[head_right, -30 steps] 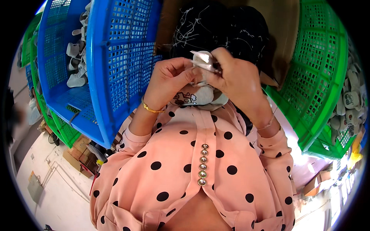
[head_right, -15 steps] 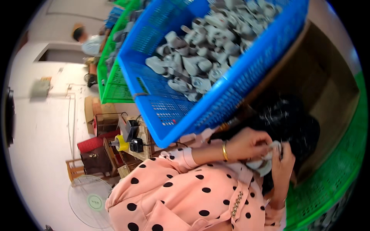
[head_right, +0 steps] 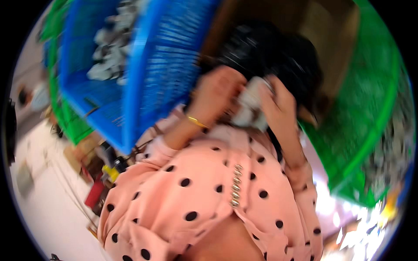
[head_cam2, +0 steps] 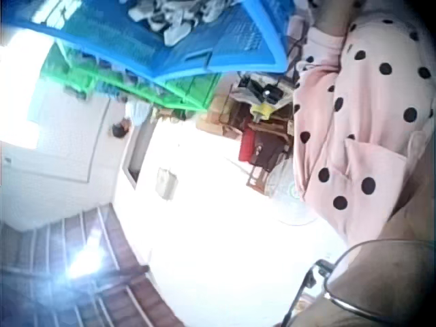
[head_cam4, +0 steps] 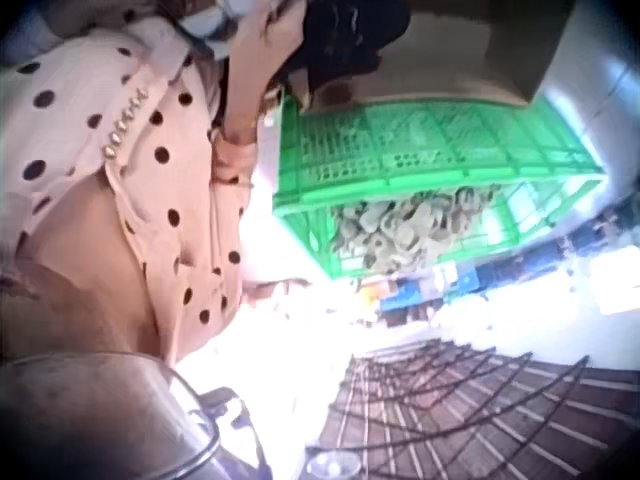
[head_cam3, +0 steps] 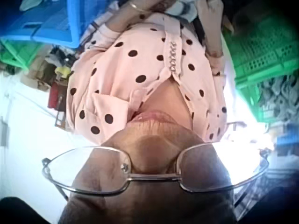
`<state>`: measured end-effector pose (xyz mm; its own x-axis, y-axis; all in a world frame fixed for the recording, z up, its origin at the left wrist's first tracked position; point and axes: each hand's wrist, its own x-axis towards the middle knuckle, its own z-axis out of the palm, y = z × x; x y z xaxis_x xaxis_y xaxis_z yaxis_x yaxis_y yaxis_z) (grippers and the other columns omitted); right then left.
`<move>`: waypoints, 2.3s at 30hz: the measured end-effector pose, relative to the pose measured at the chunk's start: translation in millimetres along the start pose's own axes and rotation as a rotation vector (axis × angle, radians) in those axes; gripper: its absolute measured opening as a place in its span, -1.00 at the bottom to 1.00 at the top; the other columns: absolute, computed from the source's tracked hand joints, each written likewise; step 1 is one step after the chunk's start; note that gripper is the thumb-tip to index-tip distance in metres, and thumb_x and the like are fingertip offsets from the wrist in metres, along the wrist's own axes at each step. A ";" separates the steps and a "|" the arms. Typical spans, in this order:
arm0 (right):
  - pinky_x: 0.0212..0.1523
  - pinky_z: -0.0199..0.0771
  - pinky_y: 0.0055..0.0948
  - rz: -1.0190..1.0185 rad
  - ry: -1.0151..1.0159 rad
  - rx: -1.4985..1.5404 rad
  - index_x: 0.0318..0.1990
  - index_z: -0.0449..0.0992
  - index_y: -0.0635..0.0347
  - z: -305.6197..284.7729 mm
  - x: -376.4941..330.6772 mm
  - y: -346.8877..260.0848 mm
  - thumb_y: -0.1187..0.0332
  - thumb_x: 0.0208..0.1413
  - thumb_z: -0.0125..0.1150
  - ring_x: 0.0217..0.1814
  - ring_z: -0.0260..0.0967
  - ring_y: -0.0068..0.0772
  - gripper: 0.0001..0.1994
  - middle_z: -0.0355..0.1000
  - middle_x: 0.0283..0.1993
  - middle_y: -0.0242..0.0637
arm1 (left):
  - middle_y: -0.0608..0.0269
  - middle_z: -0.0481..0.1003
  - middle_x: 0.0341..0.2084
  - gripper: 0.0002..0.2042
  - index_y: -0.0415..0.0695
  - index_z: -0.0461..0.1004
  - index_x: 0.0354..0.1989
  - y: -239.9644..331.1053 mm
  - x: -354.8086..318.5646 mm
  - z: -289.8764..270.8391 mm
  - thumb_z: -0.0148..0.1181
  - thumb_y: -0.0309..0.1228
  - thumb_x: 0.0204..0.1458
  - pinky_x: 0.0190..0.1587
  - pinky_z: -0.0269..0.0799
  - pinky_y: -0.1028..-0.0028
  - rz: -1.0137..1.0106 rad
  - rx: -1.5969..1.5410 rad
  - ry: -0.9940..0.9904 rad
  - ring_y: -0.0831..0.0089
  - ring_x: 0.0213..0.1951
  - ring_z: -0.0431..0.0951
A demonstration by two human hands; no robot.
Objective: The person sits on the floor and uses scissors to trim excess fabric and threads from the edges of light-colored slippers. They pick up slippers from a blue basket, cut the material, and place the finished items into a green basket.
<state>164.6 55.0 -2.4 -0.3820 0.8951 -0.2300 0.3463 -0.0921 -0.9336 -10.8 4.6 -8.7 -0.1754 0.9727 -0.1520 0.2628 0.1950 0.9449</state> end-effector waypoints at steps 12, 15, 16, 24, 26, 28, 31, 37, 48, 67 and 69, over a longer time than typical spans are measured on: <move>-0.53 0.42 -0.44 -0.239 0.035 -0.601 -0.15 0.37 0.15 -34.4 -17.6 -10.2 -0.07 0.04 0.26 -0.49 0.51 -0.26 -0.52 0.48 -0.50 -0.28 | 0.27 0.60 -0.30 -0.79 -0.28 0.54 -0.09 8.5 -8.1 9.0 0.20 -0.44 0.16 -0.17 0.54 0.62 -0.336 -0.524 -0.333 0.62 -0.27 0.58; -0.52 0.43 -0.44 -0.202 0.021 -0.745 -0.16 0.38 0.13 -33.6 -16.9 -15.1 -0.10 0.01 0.28 -0.50 0.50 -0.26 -0.51 0.49 -0.51 -0.29 | 0.27 0.59 -0.35 -0.78 -0.28 0.55 -0.09 7.4 -8.8 6.9 0.22 -0.43 0.15 -0.23 0.51 0.64 -0.352 -0.538 -0.308 0.63 -0.32 0.57; -0.52 0.43 -0.43 -0.195 0.012 -0.721 -0.16 0.38 0.13 -32.9 -16.1 -14.8 -0.10 0.00 0.29 -0.49 0.51 -0.26 -0.51 0.49 -0.51 -0.28 | 0.28 0.59 -0.39 -0.77 -0.27 0.55 -0.11 6.5 -9.3 8.0 0.24 -0.41 0.13 -0.32 0.47 0.68 -0.354 -0.556 -0.298 0.66 -0.38 0.55; -0.49 0.46 -0.40 -0.191 0.016 -0.683 -0.17 0.41 0.15 -26.8 -13.3 -20.1 -0.06 0.00 0.32 -0.45 0.53 -0.19 -0.53 0.50 -0.50 -0.27 | 0.36 0.54 -0.42 -0.78 -0.25 0.56 -0.11 1.5 4.1 -2.8 0.21 -0.39 0.15 -0.34 0.56 0.66 -0.428 -0.510 -0.329 0.68 -0.40 0.53; -0.48 0.45 -0.42 -0.103 -0.104 -0.605 -0.22 0.44 0.18 -24.5 -11.1 -12.8 0.00 0.02 0.33 -0.44 0.52 -0.17 -0.58 0.50 -0.50 -0.23 | 0.35 0.55 -0.42 -0.78 -0.24 0.56 -0.11 -2.3 10.1 -4.5 0.22 -0.38 0.15 -0.35 0.56 0.65 -0.440 -0.509 -0.330 0.67 -0.40 0.54; -0.49 0.38 -0.47 0.006 -0.213 -0.447 -0.33 0.46 0.26 -20.0 -6.4 -3.3 0.12 0.06 0.33 -0.55 0.42 -0.33 -0.66 0.43 -0.55 -0.17 | 0.35 0.55 -0.41 -0.77 -0.23 0.56 -0.10 -3.4 12.1 -5.3 0.22 -0.36 0.15 -0.35 0.57 0.63 -0.438 -0.493 -0.323 0.66 -0.39 0.55; -0.53 0.29 -0.48 0.056 -0.208 -0.191 -0.39 0.43 0.31 -8.4 -4.5 17.4 0.15 0.10 0.29 -0.60 0.17 -0.51 -0.65 0.30 -0.62 -0.21 | 0.32 0.58 -0.38 -0.79 -0.23 0.56 -0.11 -3.7 12.4 -8.1 0.23 -0.39 0.14 -0.32 0.58 0.61 -0.457 -0.482 -0.301 0.62 -0.35 0.57; -0.57 0.20 -0.48 0.044 -0.201 -0.197 -0.47 0.35 0.33 -6.5 5.9 28.8 0.17 0.13 0.27 -0.57 -0.01 -0.56 -0.62 0.16 -0.65 -0.27 | 0.19 0.63 -0.42 -0.80 -0.29 0.57 -0.20 -15.0 -18.9 -2.4 0.30 -0.44 0.04 -0.38 0.51 0.61 -0.118 -0.090 -0.086 0.59 -0.45 0.60; -0.64 0.31 -0.39 -0.330 0.006 -0.798 -0.42 0.40 0.14 -19.3 -8.2 -0.4 -0.07 0.07 0.22 -0.60 0.41 -0.21 -0.58 0.40 -0.63 -0.26 | 0.22 0.59 -0.51 -0.91 -0.19 0.60 -0.36 -26.8 -20.9 11.7 0.34 -0.47 -0.02 -0.46 0.46 0.54 0.161 0.153 0.132 0.43 -0.51 0.58; -0.60 0.33 -0.34 -0.432 -0.321 -1.195 -0.47 0.42 0.20 -13.3 5.3 -31.8 0.07 0.13 0.15 -0.59 0.41 -0.13 -0.65 0.39 -0.63 -0.15 | 0.18 0.52 -0.41 -0.88 -0.17 0.45 -0.28 -40.3 -21.4 13.4 0.24 -0.56 0.02 -0.33 0.45 0.39 0.435 0.409 0.135 0.21 -0.38 0.54; -0.60 0.34 -0.37 -0.433 -0.329 -1.204 -0.47 0.42 0.19 -12.4 5.8 -33.9 0.10 0.12 0.16 -0.60 0.42 -0.16 -0.67 0.39 -0.65 -0.18 | 0.17 0.51 -0.41 -0.87 -0.18 0.42 -0.28 -41.4 -22.0 13.2 0.23 -0.57 0.02 -0.32 0.45 0.37 0.440 0.418 0.131 0.19 -0.37 0.52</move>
<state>161.3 68.8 31.3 -0.7837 0.5908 -0.1916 0.6189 0.7689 -0.1608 -5.3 -23.2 -48.3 -0.0737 0.9549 0.2877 0.6819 -0.1623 0.7132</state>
